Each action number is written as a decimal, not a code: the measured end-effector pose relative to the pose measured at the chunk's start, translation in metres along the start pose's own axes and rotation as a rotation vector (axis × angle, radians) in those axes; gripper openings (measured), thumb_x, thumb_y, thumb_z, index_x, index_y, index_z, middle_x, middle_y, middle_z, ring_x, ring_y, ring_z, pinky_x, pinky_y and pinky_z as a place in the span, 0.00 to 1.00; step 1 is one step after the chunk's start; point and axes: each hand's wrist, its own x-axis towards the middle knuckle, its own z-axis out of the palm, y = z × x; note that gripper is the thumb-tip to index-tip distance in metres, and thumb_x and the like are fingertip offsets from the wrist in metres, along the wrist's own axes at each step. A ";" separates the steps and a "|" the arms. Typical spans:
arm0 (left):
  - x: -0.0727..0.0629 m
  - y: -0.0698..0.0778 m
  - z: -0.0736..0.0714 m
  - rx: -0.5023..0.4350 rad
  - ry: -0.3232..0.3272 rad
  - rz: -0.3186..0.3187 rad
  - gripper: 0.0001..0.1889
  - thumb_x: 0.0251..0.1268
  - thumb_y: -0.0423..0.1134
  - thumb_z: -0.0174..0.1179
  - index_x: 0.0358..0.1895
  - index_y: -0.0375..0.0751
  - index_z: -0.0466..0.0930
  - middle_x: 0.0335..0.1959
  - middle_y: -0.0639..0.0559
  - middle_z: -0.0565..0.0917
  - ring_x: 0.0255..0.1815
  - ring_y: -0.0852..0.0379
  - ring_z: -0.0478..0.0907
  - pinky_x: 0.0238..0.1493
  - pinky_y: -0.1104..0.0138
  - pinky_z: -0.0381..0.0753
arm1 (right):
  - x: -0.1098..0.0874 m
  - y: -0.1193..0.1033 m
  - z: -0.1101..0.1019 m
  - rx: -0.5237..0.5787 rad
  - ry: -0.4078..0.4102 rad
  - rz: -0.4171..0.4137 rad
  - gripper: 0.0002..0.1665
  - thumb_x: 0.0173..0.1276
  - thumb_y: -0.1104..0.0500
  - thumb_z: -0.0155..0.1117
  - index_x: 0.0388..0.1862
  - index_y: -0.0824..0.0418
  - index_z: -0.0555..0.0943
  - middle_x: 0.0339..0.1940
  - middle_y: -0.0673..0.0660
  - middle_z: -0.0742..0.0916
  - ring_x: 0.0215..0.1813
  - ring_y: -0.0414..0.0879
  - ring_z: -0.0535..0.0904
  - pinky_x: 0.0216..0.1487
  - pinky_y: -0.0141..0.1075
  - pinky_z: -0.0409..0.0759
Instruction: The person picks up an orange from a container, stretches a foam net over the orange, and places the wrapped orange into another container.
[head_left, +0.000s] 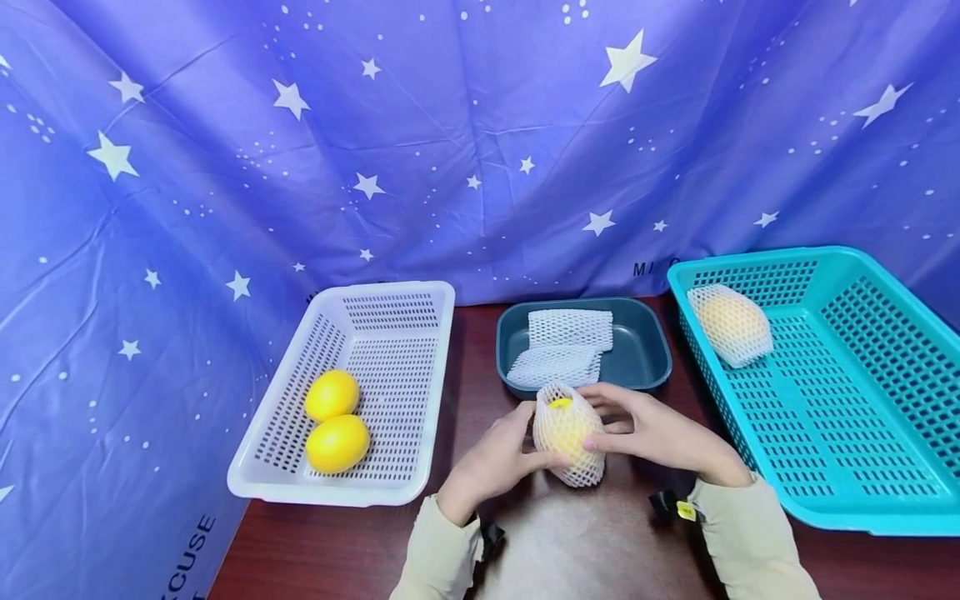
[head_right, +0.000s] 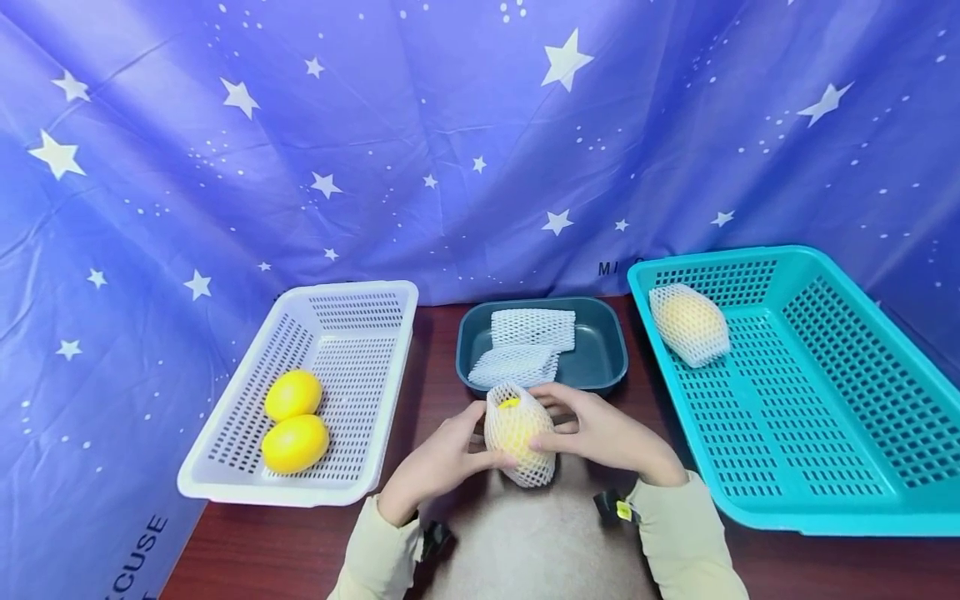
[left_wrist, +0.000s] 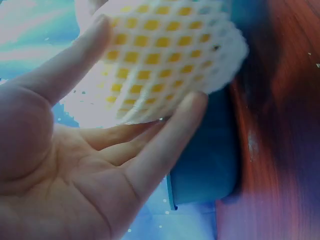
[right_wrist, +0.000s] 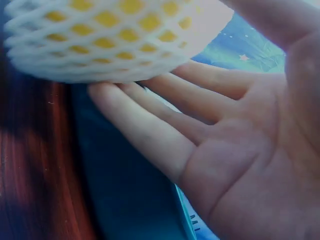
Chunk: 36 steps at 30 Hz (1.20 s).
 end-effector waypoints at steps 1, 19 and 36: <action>0.000 0.001 0.000 -0.049 0.010 -0.005 0.31 0.60 0.49 0.70 0.62 0.38 0.70 0.52 0.47 0.84 0.51 0.56 0.82 0.52 0.68 0.80 | 0.000 -0.001 -0.001 -0.005 0.025 0.001 0.34 0.68 0.56 0.68 0.69 0.66 0.68 0.61 0.64 0.80 0.59 0.40 0.78 0.55 0.33 0.81; 0.003 0.011 0.000 -0.449 0.231 -0.085 0.21 0.63 0.50 0.68 0.53 0.43 0.78 0.38 0.50 0.87 0.31 0.61 0.85 0.34 0.65 0.86 | 0.006 -0.015 0.011 -0.030 0.225 -0.009 0.35 0.64 0.55 0.73 0.66 0.62 0.70 0.54 0.60 0.82 0.49 0.44 0.84 0.47 0.35 0.85; 0.005 0.013 -0.004 -0.668 0.167 0.188 0.36 0.62 0.29 0.66 0.73 0.48 0.64 0.68 0.49 0.71 0.60 0.48 0.78 0.46 0.65 0.86 | 0.002 -0.026 0.007 0.022 0.318 -0.102 0.32 0.69 0.64 0.64 0.69 0.68 0.65 0.54 0.64 0.79 0.45 0.40 0.84 0.42 0.34 0.86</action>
